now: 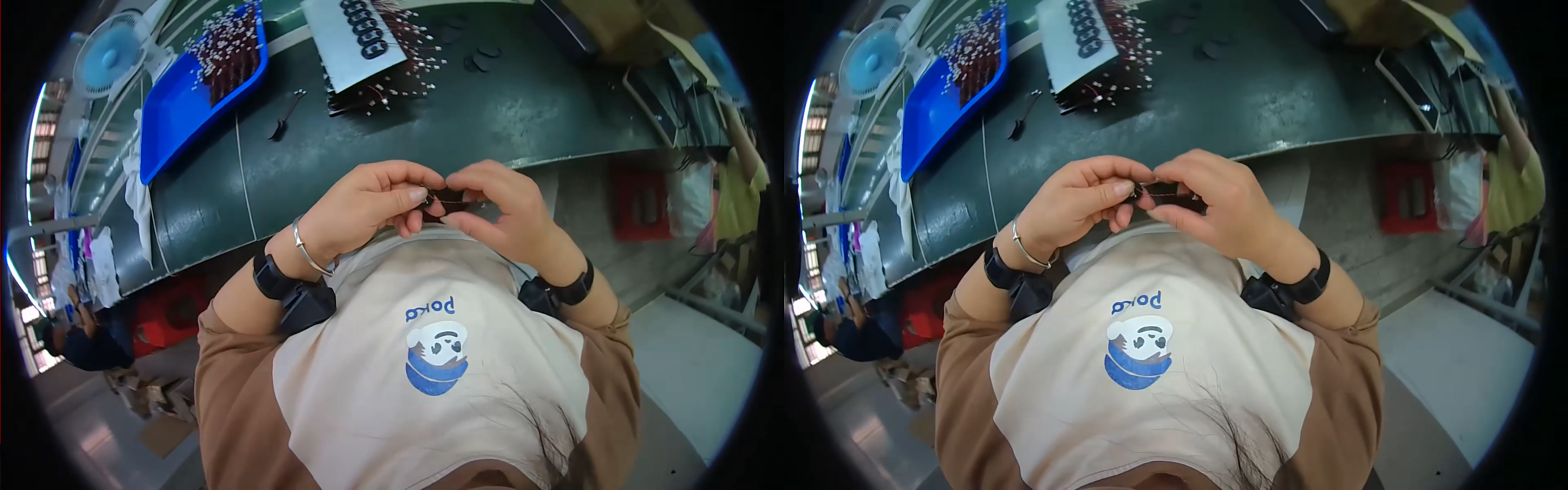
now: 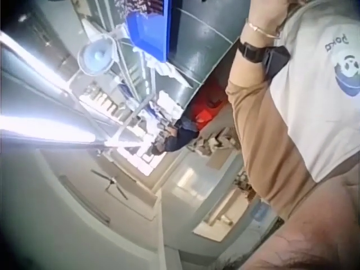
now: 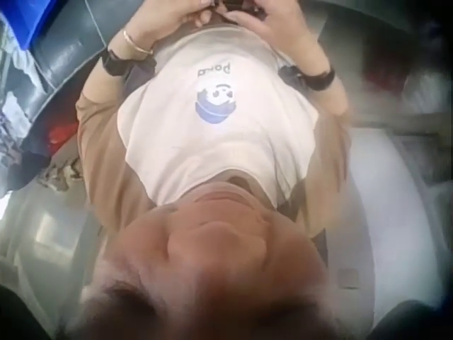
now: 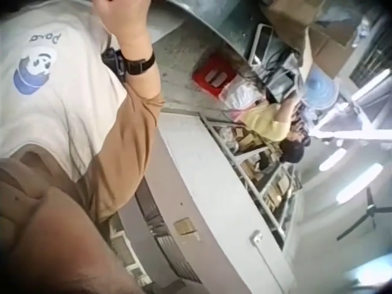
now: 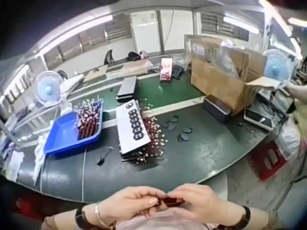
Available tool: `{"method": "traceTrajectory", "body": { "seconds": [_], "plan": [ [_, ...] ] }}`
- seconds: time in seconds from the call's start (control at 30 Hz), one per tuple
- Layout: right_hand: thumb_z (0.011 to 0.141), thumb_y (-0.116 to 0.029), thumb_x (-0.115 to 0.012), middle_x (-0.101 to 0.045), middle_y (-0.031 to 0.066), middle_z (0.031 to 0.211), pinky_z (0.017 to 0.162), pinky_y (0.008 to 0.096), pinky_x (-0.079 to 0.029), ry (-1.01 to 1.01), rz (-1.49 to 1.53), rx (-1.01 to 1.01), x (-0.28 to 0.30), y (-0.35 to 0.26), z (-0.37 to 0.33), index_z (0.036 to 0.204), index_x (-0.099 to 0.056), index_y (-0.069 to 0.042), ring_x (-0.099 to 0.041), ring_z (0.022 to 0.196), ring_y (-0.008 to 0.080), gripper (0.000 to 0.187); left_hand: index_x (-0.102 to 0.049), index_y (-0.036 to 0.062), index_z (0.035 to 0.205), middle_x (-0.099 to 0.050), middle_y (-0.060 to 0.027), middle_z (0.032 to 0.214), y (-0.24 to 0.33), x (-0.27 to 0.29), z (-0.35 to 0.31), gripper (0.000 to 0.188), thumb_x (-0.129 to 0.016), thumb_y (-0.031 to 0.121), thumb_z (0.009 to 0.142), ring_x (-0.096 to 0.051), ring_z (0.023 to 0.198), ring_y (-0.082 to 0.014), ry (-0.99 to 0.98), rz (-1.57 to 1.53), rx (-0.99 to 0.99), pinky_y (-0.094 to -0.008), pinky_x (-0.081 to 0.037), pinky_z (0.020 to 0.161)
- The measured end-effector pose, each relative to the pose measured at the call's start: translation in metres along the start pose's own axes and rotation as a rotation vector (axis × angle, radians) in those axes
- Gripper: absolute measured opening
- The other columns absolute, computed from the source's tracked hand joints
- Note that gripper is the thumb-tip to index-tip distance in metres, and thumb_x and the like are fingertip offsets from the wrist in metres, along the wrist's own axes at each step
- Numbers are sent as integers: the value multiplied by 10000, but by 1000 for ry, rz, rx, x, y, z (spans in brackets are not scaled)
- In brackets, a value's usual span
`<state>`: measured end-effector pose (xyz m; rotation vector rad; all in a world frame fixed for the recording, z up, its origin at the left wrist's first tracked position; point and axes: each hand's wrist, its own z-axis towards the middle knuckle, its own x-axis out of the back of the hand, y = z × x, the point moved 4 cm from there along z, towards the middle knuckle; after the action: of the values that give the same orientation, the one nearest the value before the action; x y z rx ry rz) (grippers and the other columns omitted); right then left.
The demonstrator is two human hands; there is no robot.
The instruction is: The person assembles electronic components by hand, picking up a speaker and a foam pad, pressing the pad onto the back of the speaker, and placing the assembly onto a metal plate. This process is repeated for each component, occasionally reaching for more parts from a tray or the table surface.
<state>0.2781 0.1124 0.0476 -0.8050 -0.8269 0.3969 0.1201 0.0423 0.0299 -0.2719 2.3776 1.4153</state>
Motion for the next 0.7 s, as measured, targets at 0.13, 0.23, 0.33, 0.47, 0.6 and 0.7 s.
{"method": "traceTrajectory", "body": {
  "seconds": [0.13, 0.23, 0.33, 0.47, 0.6, 0.7],
  "plan": [
    [667, -32, -724, -618, 94, 784, 595, 310, -468, -34, -33, 29, -14, -2, 6, 871, -621, -15, -591, 661, 218, 230, -516, -30, 1064, -628, -100, 867, -2, 9, -6, 193, -499, 89, 912, -582, 661, -96, -35, 17, -34, -208, -483, 575],
    [665, -42, -721, -608, 65, 730, 554, 312, -444, 16, -111, 195, -18, -4, 12, 804, -623, -30, -585, 618, 219, 171, -516, -27, 1050, -622, -90, 858, -4, 14, -5, 182, -501, 89, 911, -588, 668, -99, -53, 4, -30, -215, -486, 581],
    [661, -24, -709, -599, 59, 717, 538, 305, -427, 6, -168, 239, -17, -4, 16, 797, -622, -42, -581, 621, 208, 163, -524, -28, 1020, -619, -86, 846, -5, 17, -3, 160, -500, 84, 908, -590, 661, -103, -56, -16, -15, -220, -488, 582],
    [657, 25, -682, -607, 84, 725, 523, 312, -410, -45, -182, 266, -20, -3, 19, 823, -593, -26, -569, 607, 232, 195, -533, -27, 1006, -628, -88, 849, -8, 21, 2, 146, -509, 67, 896, -591, 655, -103, -84, -13, 4, -220, -489, 582],
    [673, 28, -669, -602, 85, 725, 519, 314, -396, -33, -194, 233, -21, 0, 18, 814, -580, -24, -553, 589, 233, 175, -540, -25, 993, -639, -97, 861, -9, 23, 6, 139, -530, 40, 871, -593, 666, -101, -101, -17, 5, -220, -491, 588],
    [683, 27, -661, -597, 88, 723, 521, 314, -395, -23, -183, 217, -22, 5, 14, 811, -574, -23, -550, 587, 235, 164, -543, -20, 1005, -646, -121, 875, -10, 21, 8, 161, -559, -14, 845, -599, 652, -106, -121, -28, 6, -207, -496, 577]
  ]
}}
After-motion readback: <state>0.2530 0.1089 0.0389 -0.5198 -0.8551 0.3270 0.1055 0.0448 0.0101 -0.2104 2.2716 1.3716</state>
